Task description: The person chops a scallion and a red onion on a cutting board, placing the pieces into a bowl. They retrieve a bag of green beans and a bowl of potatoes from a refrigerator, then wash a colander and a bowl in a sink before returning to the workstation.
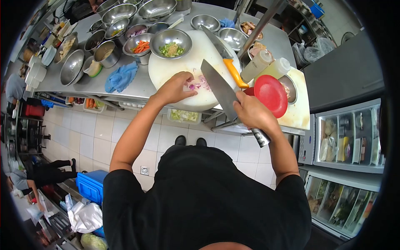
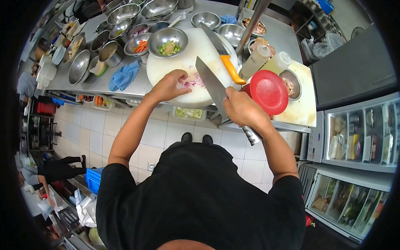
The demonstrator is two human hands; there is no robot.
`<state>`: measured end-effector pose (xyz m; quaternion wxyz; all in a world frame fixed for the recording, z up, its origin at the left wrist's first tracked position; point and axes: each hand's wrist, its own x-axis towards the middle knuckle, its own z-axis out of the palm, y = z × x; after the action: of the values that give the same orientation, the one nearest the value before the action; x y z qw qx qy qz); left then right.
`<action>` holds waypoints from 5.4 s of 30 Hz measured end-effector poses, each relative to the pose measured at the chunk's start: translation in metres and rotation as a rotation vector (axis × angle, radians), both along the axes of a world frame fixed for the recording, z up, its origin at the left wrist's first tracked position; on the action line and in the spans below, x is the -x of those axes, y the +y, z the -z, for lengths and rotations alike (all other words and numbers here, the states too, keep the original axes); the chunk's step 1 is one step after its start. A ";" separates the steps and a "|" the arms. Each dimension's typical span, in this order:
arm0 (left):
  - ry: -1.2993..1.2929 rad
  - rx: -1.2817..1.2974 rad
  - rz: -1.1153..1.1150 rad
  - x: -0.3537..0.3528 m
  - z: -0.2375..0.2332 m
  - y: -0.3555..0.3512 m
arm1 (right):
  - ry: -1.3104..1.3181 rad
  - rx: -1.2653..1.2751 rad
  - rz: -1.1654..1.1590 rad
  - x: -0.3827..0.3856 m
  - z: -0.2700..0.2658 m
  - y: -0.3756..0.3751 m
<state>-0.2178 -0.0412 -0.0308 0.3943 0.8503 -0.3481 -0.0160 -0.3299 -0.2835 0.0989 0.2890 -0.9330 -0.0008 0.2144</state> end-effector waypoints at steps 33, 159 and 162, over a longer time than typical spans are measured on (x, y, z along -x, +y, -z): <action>0.034 0.143 0.050 -0.003 0.019 0.000 | -0.046 0.212 -0.163 -0.012 0.016 0.034; -0.268 0.408 -0.482 -0.051 -0.019 -0.053 | 0.185 -1.072 0.425 -0.006 0.066 0.063; -0.421 0.383 -0.555 -0.108 -0.030 -0.035 | 0.199 -1.083 0.383 -0.028 0.041 0.052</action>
<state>-0.1102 -0.0760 -0.0005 0.4549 0.8080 -0.1748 0.3310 -0.3022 -0.2317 0.0583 0.7572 -0.6113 0.0857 0.2138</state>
